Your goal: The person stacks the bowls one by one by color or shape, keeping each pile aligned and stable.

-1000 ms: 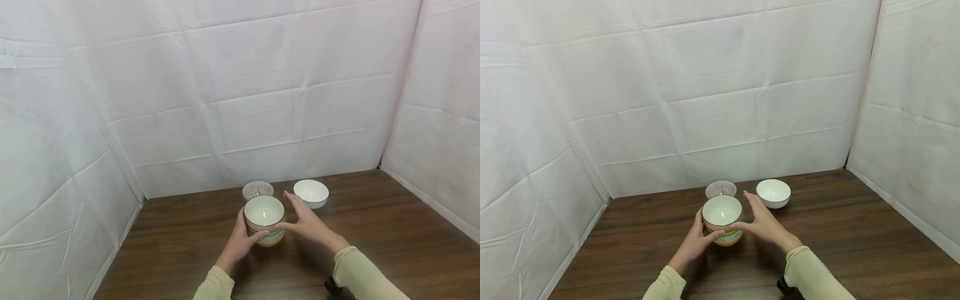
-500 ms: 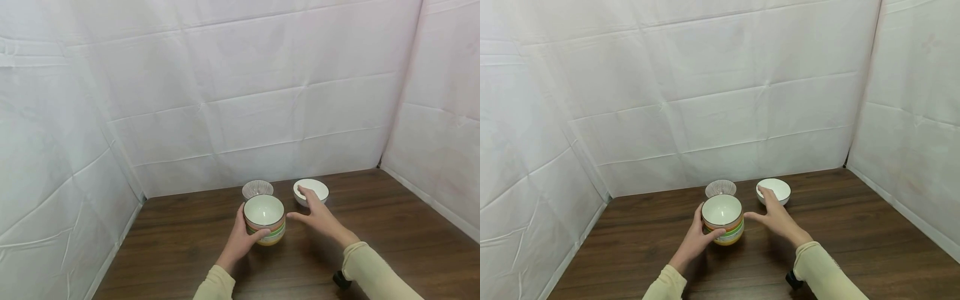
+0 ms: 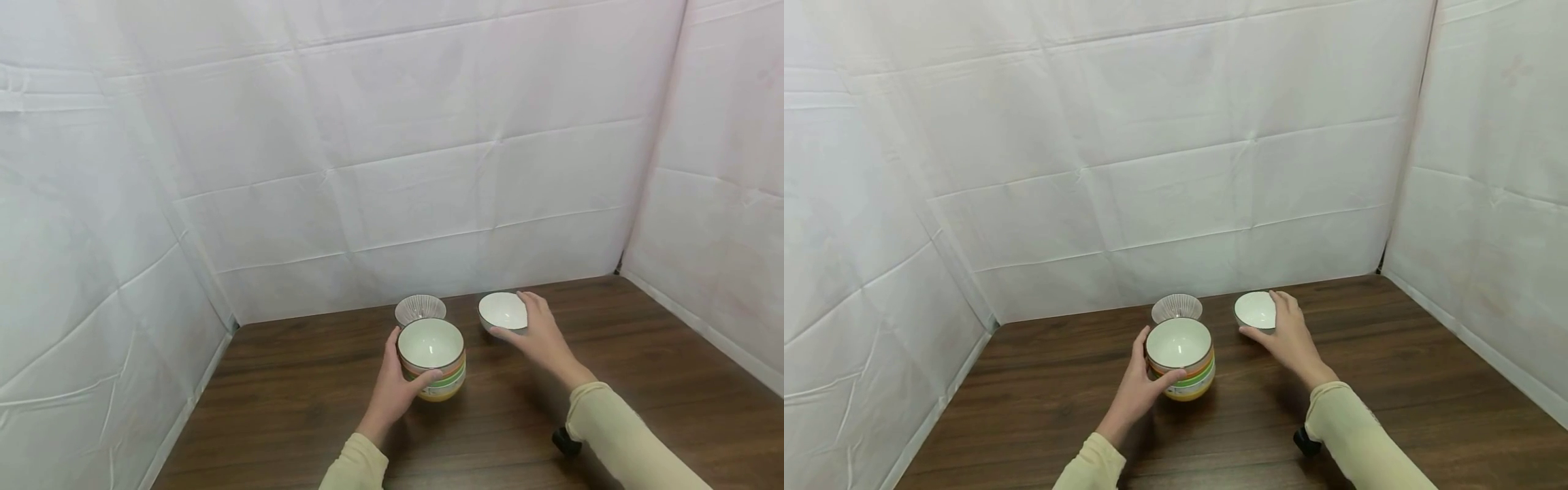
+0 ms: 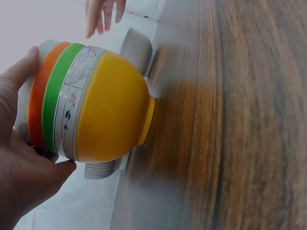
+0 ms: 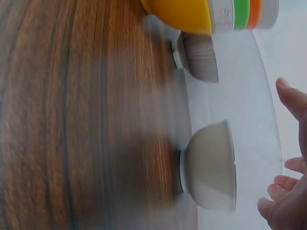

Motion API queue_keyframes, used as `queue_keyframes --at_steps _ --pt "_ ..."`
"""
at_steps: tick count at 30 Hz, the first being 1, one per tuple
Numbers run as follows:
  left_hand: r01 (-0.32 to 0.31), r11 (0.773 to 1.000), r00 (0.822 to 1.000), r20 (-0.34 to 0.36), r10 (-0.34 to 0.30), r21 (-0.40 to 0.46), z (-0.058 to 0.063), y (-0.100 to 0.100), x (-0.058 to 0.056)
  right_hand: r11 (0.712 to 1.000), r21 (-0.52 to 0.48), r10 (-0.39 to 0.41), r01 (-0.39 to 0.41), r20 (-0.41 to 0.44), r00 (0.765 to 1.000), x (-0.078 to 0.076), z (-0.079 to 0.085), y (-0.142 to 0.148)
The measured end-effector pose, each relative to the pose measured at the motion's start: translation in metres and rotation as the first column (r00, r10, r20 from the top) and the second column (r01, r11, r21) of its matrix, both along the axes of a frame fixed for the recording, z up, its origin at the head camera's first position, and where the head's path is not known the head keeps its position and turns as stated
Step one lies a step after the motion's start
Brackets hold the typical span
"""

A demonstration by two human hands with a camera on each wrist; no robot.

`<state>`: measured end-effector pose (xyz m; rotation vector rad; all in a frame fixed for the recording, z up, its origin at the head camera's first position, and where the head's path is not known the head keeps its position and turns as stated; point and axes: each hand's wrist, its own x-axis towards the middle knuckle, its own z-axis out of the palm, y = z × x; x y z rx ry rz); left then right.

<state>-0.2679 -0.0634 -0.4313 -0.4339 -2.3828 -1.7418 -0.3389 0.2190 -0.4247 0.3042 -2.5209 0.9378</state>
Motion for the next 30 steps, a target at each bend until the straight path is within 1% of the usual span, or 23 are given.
queue_keyframes --at_steps 5,8,15,22,30 --pt "-0.003 1.0 1.0 0.002 0.003 0.003 0.0 -0.001 0.0 0.999 0.022 -0.049 0.048 0.027 0.998 -0.003 0.0 0.002" --pt "-0.002 1.0 1.0 0.004 0.002 0.003 0.001 -0.002 0.001 0.998 0.028 -0.065 0.064 0.038 0.997 -0.006 -0.001 0.002" --pt "-0.006 1.0 1.0 0.01 0.006 0.002 0.002 -0.002 0.002 0.994 0.045 -0.104 0.1 0.113 0.988 -0.017 -0.006 0.004" --pt "-0.014 1.0 1.0 0.01 0.014 -0.008 0.001 -0.002 0.003 0.992 0.05 -0.121 0.115 0.133 0.984 -0.027 -0.012 0.006" --pt "-0.02 1.0 1.0 0.012 0.021 -0.008 0.003 0.001 0.002 0.989 0.055 -0.145 0.137 0.181 0.973 -0.033 -0.019 0.007"
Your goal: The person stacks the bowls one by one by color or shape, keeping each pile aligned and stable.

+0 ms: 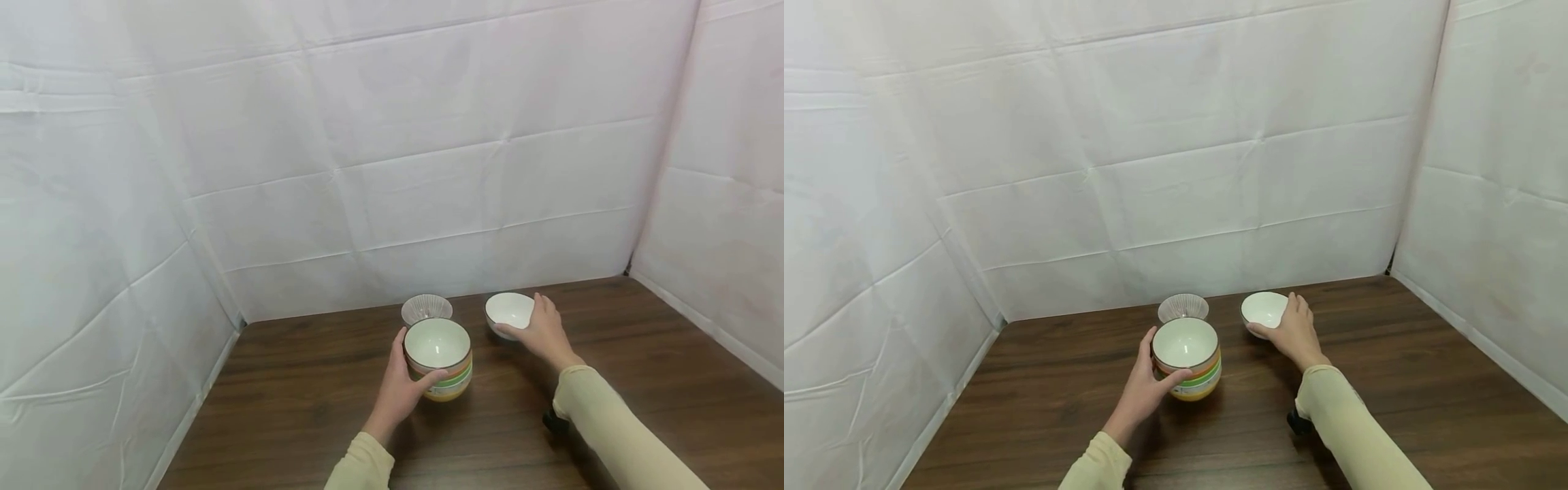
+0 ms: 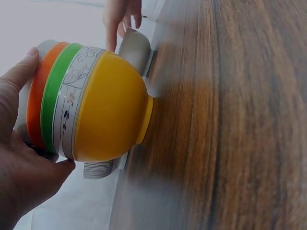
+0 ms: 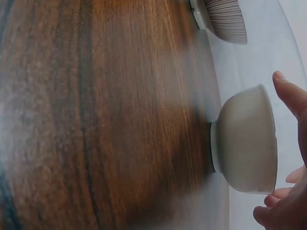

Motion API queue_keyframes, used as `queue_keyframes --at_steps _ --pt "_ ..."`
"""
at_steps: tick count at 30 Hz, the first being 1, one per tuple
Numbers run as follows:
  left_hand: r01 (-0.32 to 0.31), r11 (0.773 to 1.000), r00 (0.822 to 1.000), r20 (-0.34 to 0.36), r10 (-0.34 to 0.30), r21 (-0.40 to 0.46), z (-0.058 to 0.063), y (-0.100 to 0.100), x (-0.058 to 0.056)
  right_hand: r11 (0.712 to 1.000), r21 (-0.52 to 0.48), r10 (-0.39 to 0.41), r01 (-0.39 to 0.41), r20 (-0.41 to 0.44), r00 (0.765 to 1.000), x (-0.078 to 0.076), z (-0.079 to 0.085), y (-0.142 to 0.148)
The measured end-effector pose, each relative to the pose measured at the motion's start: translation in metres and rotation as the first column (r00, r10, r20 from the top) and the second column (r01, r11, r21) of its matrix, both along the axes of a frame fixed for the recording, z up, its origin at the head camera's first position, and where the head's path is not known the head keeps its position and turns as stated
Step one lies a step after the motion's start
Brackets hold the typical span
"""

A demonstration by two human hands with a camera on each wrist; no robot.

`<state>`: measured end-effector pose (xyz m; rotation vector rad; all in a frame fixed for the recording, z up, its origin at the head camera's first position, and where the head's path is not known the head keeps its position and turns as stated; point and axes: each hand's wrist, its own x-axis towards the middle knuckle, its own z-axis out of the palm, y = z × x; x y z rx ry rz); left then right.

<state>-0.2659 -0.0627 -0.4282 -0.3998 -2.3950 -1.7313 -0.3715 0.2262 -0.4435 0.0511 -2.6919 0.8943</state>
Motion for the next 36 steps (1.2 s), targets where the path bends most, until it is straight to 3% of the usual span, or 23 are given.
queue_keyframes --at_steps 36 --pt "-0.002 1.0 1.0 0.016 0.002 -0.001 -0.001 -0.001 -0.001 0.992 -0.1 -0.061 0.074 0.127 0.99 -0.01 -0.006 -0.009"
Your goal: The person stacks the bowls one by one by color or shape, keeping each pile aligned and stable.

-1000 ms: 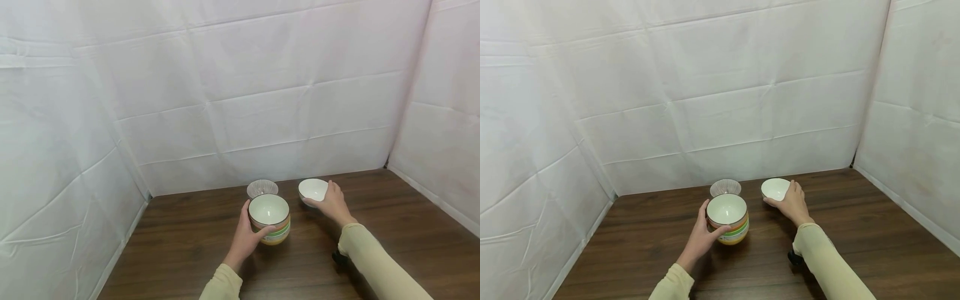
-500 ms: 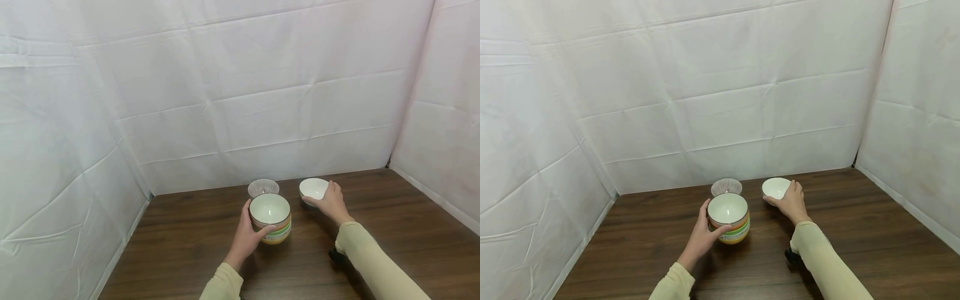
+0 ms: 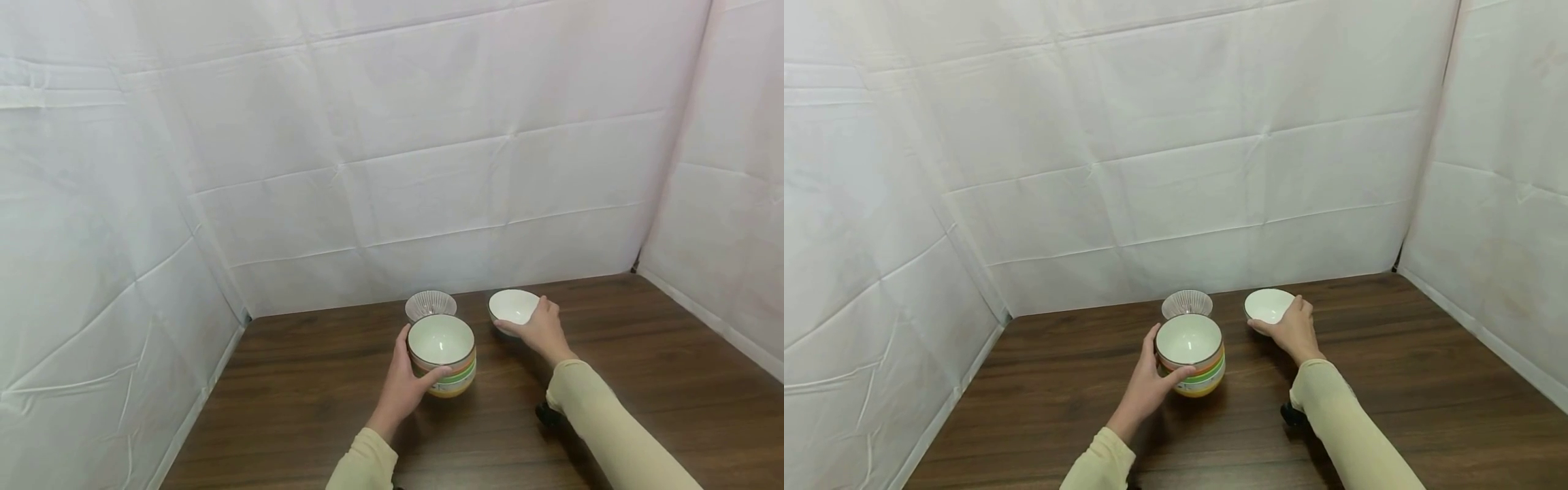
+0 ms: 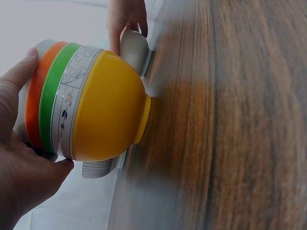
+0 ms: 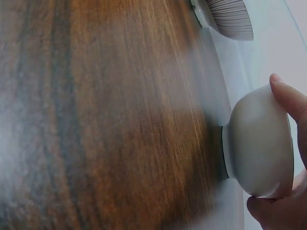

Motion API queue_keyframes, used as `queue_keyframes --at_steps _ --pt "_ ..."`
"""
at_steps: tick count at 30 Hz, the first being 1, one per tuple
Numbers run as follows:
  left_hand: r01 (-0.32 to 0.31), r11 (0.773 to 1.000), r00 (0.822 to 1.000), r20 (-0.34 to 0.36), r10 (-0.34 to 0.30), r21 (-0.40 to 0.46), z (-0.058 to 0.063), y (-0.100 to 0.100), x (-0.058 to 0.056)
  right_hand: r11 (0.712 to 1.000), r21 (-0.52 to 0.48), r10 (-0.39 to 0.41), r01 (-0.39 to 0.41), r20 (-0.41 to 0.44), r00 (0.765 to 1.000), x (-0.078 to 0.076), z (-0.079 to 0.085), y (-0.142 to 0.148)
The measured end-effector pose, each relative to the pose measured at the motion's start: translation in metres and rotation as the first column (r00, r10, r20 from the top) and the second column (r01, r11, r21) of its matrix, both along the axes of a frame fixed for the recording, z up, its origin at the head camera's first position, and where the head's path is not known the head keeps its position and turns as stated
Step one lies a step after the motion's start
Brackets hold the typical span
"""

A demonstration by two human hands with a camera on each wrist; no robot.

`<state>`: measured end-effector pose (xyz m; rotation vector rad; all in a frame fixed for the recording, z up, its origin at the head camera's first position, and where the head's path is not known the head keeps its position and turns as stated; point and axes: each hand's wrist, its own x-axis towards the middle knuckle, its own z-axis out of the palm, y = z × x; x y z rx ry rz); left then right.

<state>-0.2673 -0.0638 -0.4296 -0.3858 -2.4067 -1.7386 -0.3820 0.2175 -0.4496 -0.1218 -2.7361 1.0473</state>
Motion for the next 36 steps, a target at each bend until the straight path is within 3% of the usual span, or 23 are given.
queue_keyframes --at_steps 20,26,36 --pt "-0.005 1.0 1.0 0.001 0.005 0.018 0.003 0.0 0.003 0.995 0.099 0.024 -0.023 -0.009 1.0 0.003 0.004 -0.003" --pt "-0.001 1.0 1.0 -0.003 0.001 0.018 0.002 -0.001 0.003 0.994 0.094 0.066 -0.057 -0.101 0.993 0.009 0.016 -0.008" --pt "-0.002 1.0 1.0 -0.006 0.002 0.005 0.002 0.0 0.002 0.988 0.098 0.145 -0.122 -0.274 0.951 0.019 0.045 -0.021"
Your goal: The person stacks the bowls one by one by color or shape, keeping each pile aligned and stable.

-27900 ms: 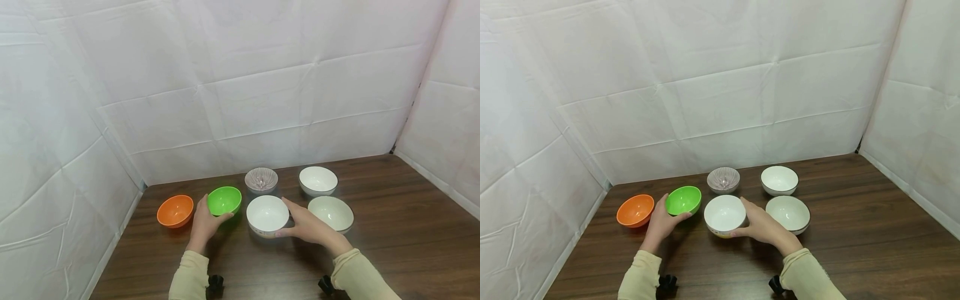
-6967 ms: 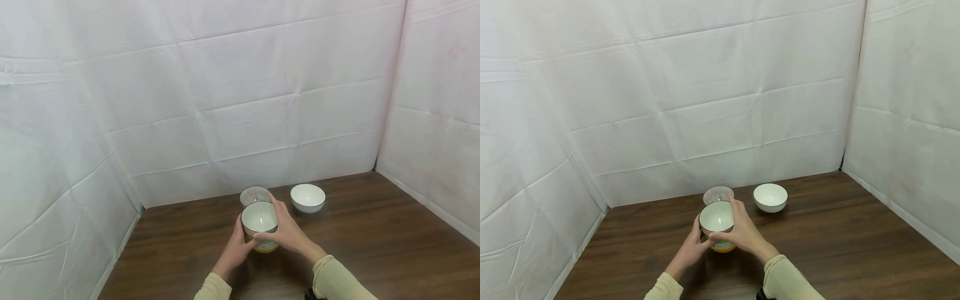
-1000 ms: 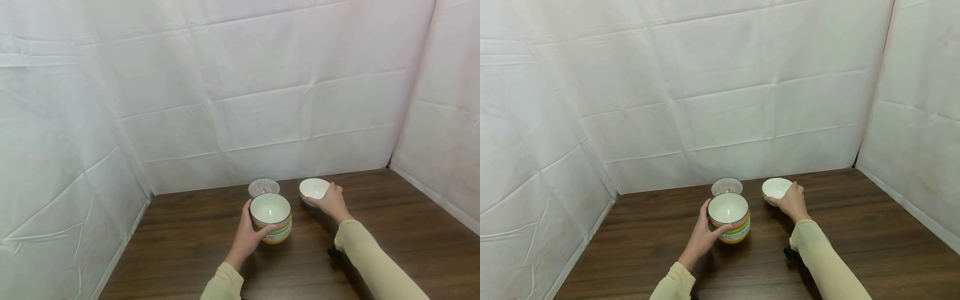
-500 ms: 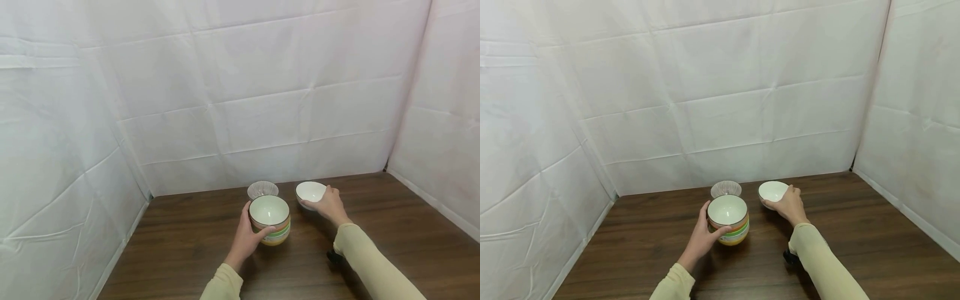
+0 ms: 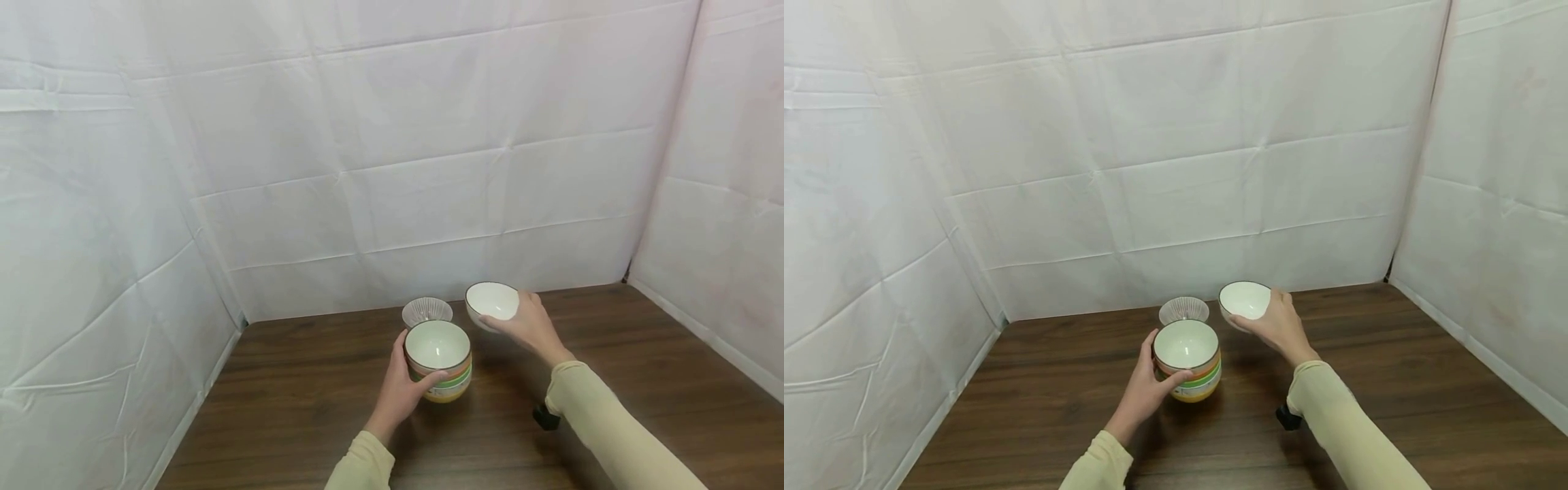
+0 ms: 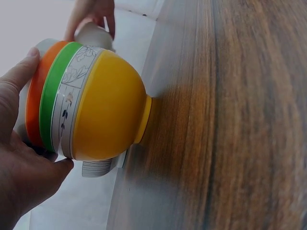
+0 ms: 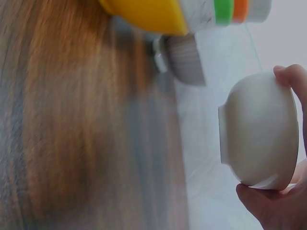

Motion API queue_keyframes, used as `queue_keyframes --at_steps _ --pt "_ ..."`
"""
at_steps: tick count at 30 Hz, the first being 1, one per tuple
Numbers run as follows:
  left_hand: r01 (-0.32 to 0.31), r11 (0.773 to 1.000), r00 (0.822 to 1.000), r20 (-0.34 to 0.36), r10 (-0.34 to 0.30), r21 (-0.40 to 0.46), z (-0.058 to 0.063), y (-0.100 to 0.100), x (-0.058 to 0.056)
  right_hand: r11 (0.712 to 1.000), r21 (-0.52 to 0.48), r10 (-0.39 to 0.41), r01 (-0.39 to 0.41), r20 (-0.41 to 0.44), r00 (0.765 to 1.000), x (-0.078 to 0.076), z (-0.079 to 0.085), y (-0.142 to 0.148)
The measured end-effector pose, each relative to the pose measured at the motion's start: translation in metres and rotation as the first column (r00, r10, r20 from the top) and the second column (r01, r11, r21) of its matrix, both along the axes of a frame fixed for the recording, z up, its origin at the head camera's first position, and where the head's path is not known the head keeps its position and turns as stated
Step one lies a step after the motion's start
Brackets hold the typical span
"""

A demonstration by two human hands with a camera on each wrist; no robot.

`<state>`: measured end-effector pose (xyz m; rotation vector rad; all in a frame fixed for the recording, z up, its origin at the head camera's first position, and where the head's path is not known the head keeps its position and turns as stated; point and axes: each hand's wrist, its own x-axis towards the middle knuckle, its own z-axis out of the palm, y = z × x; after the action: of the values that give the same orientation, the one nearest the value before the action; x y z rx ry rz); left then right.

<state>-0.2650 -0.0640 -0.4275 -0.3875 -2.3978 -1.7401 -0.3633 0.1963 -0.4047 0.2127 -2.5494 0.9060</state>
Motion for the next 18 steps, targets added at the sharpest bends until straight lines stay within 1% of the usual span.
queue_keyframes --at_steps 3,9,16,18 --pt "0.002 1.0 1.0 -0.004 -0.002 0.0 0.0 0.0 0.0 0.999 -0.015 0.039 -0.039 -0.033 0.999 0.003 0.008 -0.005" --pt "0.009 1.0 1.0 -0.021 -0.009 -0.006 -0.001 0.0 0.0 0.996 -0.034 0.084 -0.085 -0.028 0.996 0.013 0.025 -0.017" --pt "0.018 1.0 0.999 -0.036 -0.019 -0.008 -0.001 0.0 0.0 0.99 -0.039 0.131 -0.132 -0.042 0.991 0.025 0.036 -0.029" --pt "0.017 1.0 0.999 -0.028 -0.017 -0.013 -0.001 0.0 0.0 0.99 -0.035 0.137 -0.139 -0.052 0.989 0.028 0.039 -0.032"
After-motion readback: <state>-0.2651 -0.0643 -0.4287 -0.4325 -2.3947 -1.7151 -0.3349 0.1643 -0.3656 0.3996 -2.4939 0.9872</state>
